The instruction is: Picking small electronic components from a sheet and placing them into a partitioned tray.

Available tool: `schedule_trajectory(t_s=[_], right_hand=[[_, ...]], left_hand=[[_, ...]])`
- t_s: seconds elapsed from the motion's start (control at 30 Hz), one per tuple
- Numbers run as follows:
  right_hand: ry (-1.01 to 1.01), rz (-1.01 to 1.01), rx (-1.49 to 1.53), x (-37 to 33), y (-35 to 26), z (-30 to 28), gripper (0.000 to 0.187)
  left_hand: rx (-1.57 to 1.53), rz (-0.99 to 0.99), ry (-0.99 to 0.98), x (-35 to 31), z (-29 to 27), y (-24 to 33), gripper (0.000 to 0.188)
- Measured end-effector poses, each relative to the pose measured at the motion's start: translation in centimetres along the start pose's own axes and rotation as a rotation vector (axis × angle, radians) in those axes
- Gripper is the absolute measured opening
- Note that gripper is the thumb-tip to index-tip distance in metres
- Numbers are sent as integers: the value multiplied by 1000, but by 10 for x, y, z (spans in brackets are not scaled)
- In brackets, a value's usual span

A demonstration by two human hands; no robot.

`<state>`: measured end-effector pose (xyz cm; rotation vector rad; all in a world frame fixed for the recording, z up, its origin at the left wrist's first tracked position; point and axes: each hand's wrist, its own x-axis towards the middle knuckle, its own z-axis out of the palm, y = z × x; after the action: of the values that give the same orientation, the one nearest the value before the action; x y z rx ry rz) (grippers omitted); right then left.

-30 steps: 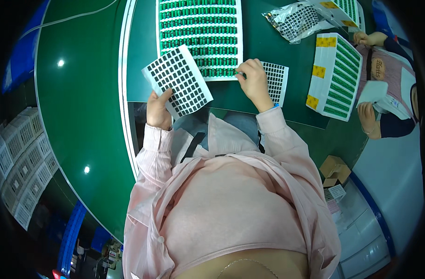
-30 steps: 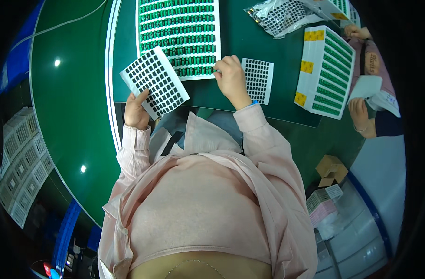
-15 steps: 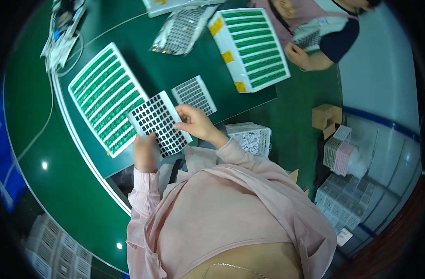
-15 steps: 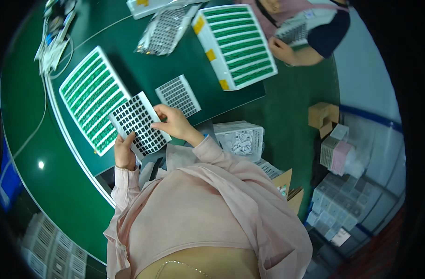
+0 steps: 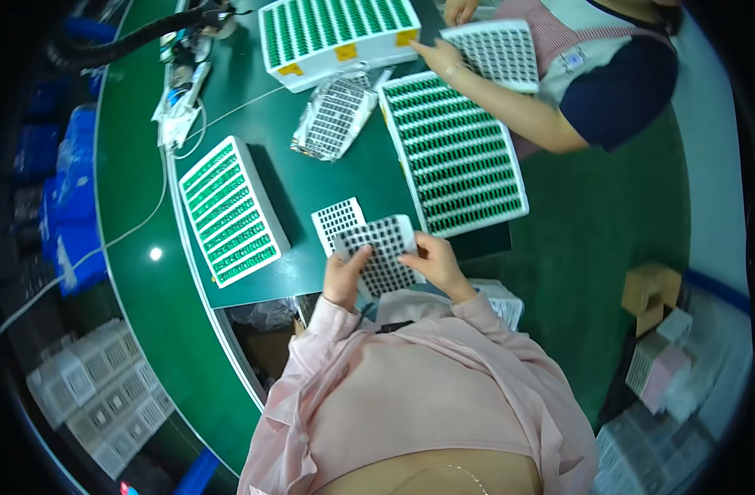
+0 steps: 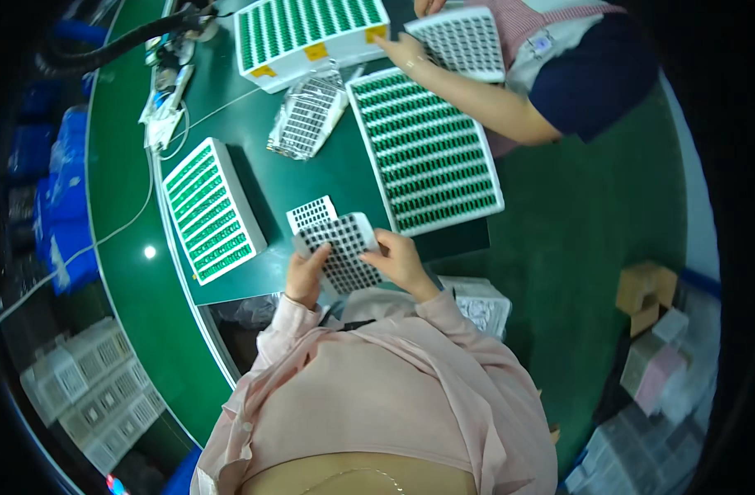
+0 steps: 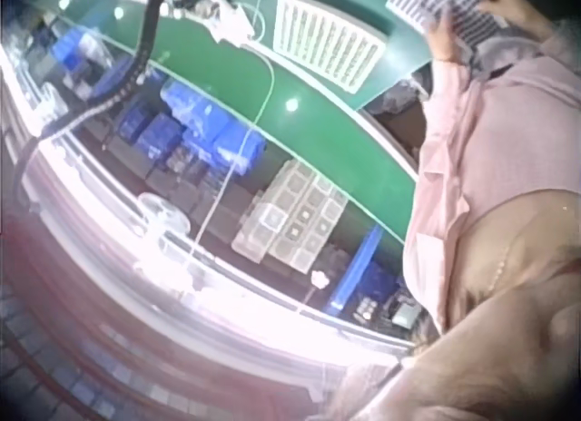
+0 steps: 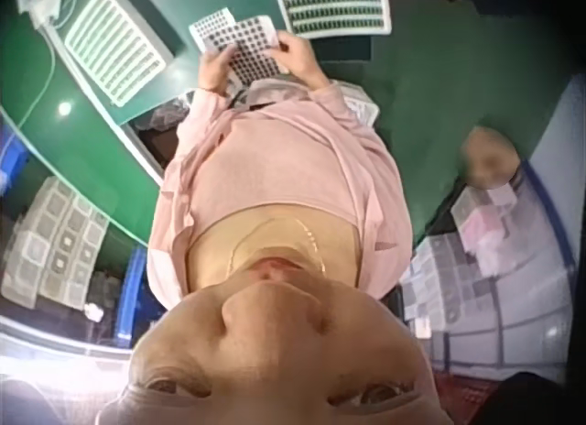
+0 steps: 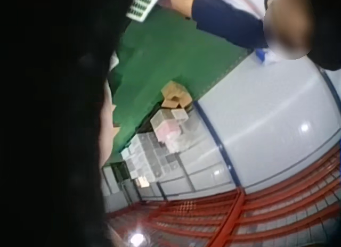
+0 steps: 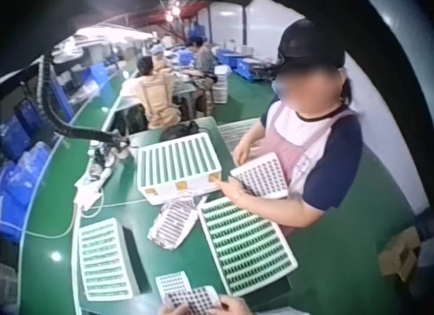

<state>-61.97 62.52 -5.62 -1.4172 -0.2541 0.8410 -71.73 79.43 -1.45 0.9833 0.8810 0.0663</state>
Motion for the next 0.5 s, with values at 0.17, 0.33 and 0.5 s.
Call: schedule_trajectory(t_s=[0.17, 0.33, 0.5], right_hand=[[-172, 59, -169, 3, -20, -45, 13], [-202, 45, -215, 31, -33, -48, 14], [-121, -65, -179, 53, -61, -26, 15]], left_hand=[[-62, 28, 105, -9, 29, -8, 19], [-131, 85, 183, -8, 26, -8, 21], [-397, 97, 87, 5, 25, 7, 22]])
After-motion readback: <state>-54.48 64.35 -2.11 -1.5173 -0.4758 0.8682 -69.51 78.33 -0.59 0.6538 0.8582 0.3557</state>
